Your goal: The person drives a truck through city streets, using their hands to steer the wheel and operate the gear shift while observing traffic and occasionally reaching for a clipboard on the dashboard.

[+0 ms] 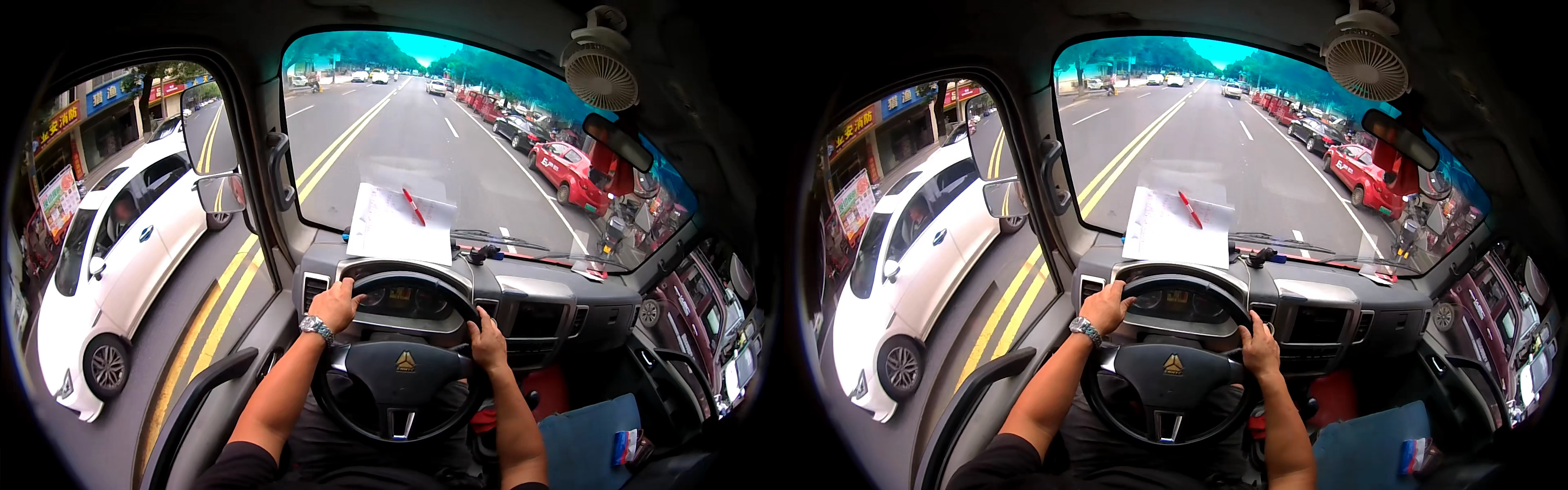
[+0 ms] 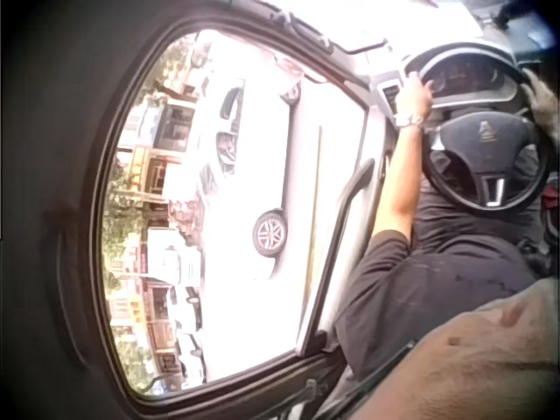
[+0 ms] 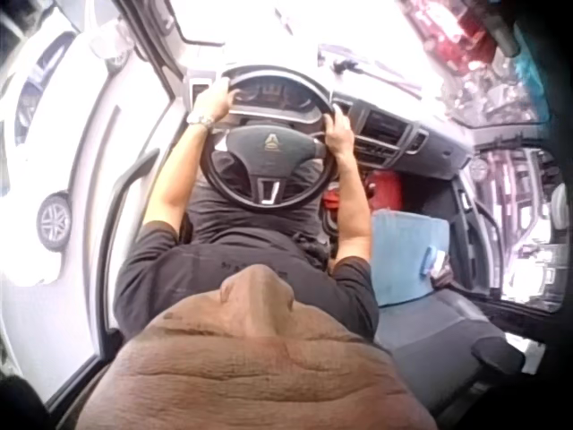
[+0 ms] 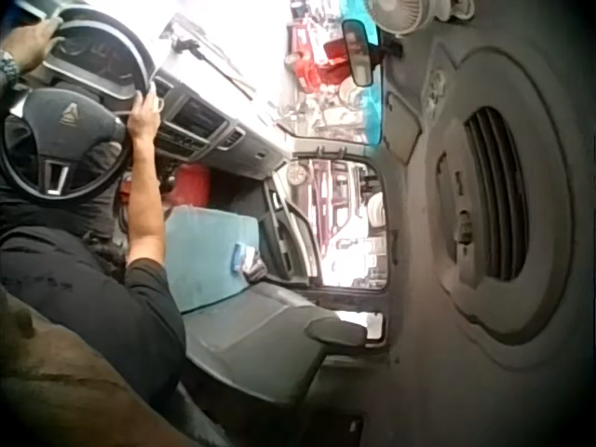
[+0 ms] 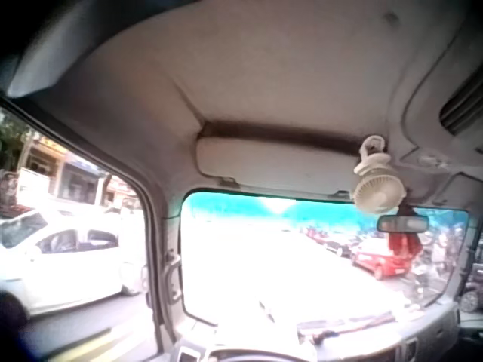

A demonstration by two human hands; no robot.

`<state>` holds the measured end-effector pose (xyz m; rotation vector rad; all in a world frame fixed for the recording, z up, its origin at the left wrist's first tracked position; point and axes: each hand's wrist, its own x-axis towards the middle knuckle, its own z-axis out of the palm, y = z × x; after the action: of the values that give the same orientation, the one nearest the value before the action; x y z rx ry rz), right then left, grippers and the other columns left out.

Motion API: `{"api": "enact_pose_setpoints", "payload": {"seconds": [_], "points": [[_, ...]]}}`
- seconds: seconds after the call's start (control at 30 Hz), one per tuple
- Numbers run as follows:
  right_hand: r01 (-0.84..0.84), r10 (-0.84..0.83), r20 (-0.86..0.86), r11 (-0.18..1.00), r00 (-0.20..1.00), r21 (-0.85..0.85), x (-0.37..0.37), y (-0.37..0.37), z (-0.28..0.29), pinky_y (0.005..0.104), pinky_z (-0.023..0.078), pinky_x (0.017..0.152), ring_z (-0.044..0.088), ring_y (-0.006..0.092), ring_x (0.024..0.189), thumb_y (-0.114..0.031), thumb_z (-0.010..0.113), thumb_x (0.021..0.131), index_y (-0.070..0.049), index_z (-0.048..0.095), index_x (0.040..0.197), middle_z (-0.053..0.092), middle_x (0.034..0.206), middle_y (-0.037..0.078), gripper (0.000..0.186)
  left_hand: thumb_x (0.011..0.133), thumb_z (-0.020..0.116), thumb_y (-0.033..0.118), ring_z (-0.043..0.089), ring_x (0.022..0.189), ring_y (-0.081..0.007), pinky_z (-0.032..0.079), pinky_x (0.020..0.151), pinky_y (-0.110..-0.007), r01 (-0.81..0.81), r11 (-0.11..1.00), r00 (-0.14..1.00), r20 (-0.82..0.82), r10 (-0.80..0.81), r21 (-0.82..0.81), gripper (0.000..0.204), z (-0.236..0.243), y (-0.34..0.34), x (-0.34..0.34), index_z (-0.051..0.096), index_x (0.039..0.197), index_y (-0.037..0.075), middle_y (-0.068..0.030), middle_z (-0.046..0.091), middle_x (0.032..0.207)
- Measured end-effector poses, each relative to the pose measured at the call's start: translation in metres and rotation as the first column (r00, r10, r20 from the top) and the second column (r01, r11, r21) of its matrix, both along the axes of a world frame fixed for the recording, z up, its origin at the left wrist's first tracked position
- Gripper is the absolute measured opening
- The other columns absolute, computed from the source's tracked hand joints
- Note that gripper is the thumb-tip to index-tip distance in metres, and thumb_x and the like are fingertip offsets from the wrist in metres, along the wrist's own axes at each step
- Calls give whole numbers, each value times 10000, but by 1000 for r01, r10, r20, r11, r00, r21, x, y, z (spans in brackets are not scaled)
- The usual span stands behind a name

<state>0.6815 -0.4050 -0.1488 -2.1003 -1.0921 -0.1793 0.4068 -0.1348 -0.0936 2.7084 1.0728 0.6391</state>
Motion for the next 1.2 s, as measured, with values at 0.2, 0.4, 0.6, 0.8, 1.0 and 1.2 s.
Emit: {"api": "enact_pose_setpoints", "payload": {"seconds": [0.2,0.4,0.6,0.8,1.0,1.2], "points": [[5,-5,3,1000,1000,19,0,0,0,510,530,999,657,446,1205,-398,596,1068,-127,531,1523,677,1342,218,534,1043,627,452,723,971,-440,580,825,-540,11,1000,1000,9,-11,1,499,0,0,1,559,1324,46,-232,732,1106],[0,-1,18,1000,1000,30,0,-3,-4,514,534,988,659,455,1193,-402,590,1072,-125,529,1525,680,1334,223,534,1033,641,460,720,942,-446,579,803,-542,19,999,999,32,-20,28,502,-7,4,4,561,1324,58,-225,733,1084],[-7,5,23,999,1000,53,-1,-4,-6,516,536,981,659,462,1191,-408,585,1077,-119,536,1521,680,1333,230,533,1031,645,465,725,929,-441,585,789,-539,23,998,999,36,-24,51,470,-7,3,3,561,1272,70,-213,733,1060],[3,-5,25,999,1000,53,-1,-5,-6,521,537,982,661,467,1184,-414,580,1079,-114,540,1520,679,1332,239,535,1029,651,456,722,939,-440,582,803,-538,26,999,999,34,-28,43,489,-9,5,5,569,1316,69,-212,735,1078],[13,-14,29,998,999,60,-2,-9,-7,524,540,972,663,469,1179,-408,580,1080,-107,536,1518,682,1322,243,534,1029,645,474,726,900,-437,592,758,-540,65,991,995,69,-74,117,455,-12,9,11,553,1184,56,-197,713,1025],[30,-32,14,996,999,81,-7,-13,-11,526,542,961,665,473,1172,-397,583,1079,-99,533,1515,680,1315,253,531,1036,643,449,716,968,-437,579,810,-536,87,993,996,1,-87,75,451,-6,11,15,553,1252,63,-202,719,1098]]}}
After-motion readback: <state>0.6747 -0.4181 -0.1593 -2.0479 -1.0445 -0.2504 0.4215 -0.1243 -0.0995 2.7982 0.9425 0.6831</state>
